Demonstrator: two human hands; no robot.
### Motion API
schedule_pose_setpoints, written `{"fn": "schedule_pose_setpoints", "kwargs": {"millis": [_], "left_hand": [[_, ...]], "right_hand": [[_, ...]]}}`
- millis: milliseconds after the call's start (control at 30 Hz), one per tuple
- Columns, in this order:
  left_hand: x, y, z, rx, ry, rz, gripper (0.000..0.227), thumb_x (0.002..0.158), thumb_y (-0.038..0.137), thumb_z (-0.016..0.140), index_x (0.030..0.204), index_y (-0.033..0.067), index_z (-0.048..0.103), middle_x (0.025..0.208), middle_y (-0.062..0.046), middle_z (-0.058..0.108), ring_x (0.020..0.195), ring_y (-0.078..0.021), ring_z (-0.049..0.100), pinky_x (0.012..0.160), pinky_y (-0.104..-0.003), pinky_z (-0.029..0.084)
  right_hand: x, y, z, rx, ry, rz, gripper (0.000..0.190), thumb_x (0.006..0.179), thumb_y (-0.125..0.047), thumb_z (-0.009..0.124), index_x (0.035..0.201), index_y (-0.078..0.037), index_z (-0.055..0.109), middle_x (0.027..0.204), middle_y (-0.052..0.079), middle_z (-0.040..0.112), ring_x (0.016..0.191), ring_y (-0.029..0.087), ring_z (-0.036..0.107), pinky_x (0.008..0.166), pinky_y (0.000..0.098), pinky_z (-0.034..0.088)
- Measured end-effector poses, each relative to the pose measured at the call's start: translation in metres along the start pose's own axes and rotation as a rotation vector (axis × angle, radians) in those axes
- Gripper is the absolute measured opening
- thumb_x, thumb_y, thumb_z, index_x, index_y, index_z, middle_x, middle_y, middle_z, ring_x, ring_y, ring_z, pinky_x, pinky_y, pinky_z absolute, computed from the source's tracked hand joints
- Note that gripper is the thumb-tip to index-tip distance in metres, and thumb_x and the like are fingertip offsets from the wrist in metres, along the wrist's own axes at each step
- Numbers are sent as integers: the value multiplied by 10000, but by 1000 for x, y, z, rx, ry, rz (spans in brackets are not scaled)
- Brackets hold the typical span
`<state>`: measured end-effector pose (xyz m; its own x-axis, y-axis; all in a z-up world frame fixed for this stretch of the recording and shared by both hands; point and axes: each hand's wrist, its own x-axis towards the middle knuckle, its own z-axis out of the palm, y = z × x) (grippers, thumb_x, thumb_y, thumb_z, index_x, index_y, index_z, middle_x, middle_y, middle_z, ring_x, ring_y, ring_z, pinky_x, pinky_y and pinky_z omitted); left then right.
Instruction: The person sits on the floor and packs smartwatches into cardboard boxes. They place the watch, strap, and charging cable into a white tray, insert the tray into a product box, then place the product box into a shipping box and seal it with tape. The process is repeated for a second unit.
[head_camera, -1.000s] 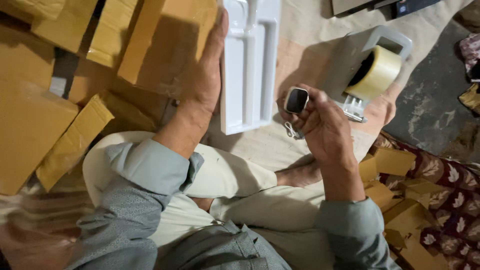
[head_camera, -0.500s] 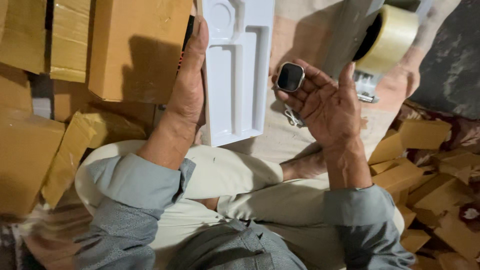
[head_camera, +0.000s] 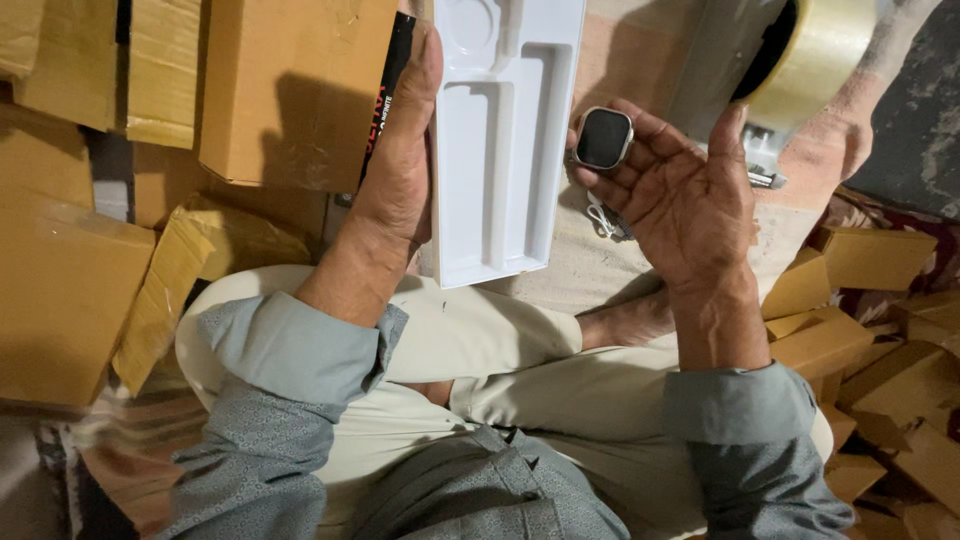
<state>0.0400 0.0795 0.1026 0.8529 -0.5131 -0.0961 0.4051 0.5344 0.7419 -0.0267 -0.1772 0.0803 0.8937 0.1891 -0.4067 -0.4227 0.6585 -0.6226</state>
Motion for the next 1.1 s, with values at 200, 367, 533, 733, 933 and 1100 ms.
{"fn": "schedule_pose_setpoints", "kwargs": {"millis": [200,367,533,733,933,1100], "left_hand": [[-2,3,0,-27,24,9,753,1094,621,441,1475,-23,531,1160,-209,729,1023,-256,761,896,-370,658],[-2,7,0,51,49,17,781,1063,629,453,1523,-2,465,1250,-217,712,1037,-272,754,901,-396,670],[2,9,2,45,113,-9,823,1046,670,446,1511,-9,455,1252,-228,703,1074,-295,750,877,-398,673],[9,7,-10,-13,71,24,825,1044,665,437,1402,-68,555,1123,-229,714,968,-293,766,848,-404,664],[19,-1,-14,18,53,-3,848,1011,682,432,1433,-42,563,1179,-212,718,986,-294,765,874,-425,674],[20,-4,-13,18,70,-53,865,1011,684,430,1435,-58,565,1156,-222,718,1007,-305,767,883,-425,668]], "right_hand": [[1,-2,2,-43,-7,-6,887,1062,-673,289,1474,68,550,1336,294,631,1277,360,644,1124,448,535],[1,-3,3,-76,-9,7,908,1044,-688,275,1491,65,512,1358,308,623,1296,371,636,1128,463,533],[0,-5,2,-95,9,5,930,1036,-701,292,1584,39,427,1386,274,619,1298,358,633,1159,491,529],[-4,-10,5,-60,31,-16,929,1024,-701,274,1582,30,406,1385,257,630,1316,341,640,1165,488,527],[-8,-12,6,-79,47,-42,916,1017,-695,274,1571,17,430,1358,259,643,1314,354,642,1175,496,528],[-7,-12,1,-54,20,-41,876,1023,-697,289,1529,-4,466,1370,271,634,1322,369,641,1186,508,536]]}}
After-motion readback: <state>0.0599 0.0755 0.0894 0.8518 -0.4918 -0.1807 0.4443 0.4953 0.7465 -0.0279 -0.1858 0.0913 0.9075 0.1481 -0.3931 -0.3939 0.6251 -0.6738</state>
